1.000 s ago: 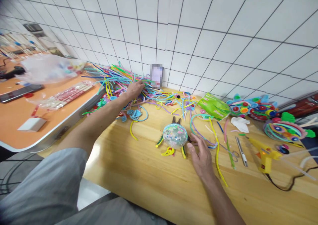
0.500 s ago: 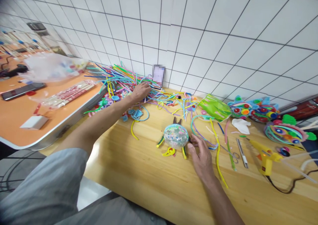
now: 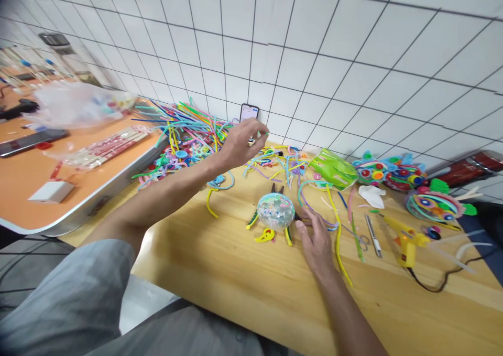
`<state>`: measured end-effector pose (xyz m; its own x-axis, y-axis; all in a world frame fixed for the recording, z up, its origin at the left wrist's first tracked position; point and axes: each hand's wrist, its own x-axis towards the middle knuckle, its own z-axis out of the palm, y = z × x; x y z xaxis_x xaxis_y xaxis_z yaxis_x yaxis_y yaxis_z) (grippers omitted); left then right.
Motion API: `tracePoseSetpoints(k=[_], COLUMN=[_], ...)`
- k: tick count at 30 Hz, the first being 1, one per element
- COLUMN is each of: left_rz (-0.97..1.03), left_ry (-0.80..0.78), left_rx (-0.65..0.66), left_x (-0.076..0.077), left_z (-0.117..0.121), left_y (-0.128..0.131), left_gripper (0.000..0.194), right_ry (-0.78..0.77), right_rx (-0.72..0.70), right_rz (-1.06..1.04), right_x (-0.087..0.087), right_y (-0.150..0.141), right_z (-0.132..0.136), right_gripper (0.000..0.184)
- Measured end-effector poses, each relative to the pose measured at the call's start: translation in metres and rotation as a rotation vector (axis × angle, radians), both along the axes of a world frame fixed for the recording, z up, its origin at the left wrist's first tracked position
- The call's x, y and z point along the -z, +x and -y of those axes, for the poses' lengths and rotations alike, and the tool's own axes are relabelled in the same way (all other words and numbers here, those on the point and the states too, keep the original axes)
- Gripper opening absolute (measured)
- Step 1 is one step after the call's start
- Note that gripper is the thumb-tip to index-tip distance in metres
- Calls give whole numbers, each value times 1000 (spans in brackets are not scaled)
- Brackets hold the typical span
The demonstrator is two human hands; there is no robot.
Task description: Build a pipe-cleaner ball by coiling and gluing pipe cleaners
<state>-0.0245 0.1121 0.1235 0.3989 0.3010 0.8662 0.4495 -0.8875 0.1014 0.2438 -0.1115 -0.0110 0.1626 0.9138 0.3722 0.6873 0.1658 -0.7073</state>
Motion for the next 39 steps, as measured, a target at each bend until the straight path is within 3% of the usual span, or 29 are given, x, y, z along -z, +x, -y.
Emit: tracePoseSetpoints(k=[4, 8, 11, 14, 16, 19, 22, 26, 30, 33, 35, 39], left_rz=[302, 444, 523, 512, 491, 454, 392, 262, 26, -137, -108, 16], left_ry=[-84, -387, -650, -916, -1064, -1195, -1209, -1149, -1003, -802, -654, -545], left_rx=[144, 297, 470, 621, 621, 607, 591, 481, 403, 387, 342, 185], left_x=[-38, -49, -38, -17, -1, 22, 40, 58, 75, 84, 88, 95], left_z=[39, 82, 113, 140, 156, 174, 182, 181, 185, 188, 184, 156], left_y=[0, 4, 13, 22, 25, 24, 17, 8, 1, -8, -12, -12], left_gripper=[7, 16, 20, 27, 30, 30, 29, 25, 16, 10, 11, 60], right_ry=[100, 241, 292, 225, 173, 118, 60, -61, -303, -422, -392, -158], right_rx=[29, 100, 115, 15, -56, -77, -38, 0, -39, -6, 131, 577], right_rz=[26, 53, -71, -337, -529, -767, -874, -830, -693, -543, -440, -192], right_x=[-8, -27, -48, -69, -81, -91, -89, -74, -64, -64, -64, -57], right_y=[-4, -10, -21, -35, -43, -46, -43, -35, -20, 13, 46, 122], right_z=[0, 7, 17, 28, 34, 40, 44, 52, 73, 97, 109, 109], right_gripper=[45, 40, 43, 56, 54, 37, 33, 32, 30, 35, 41, 49])
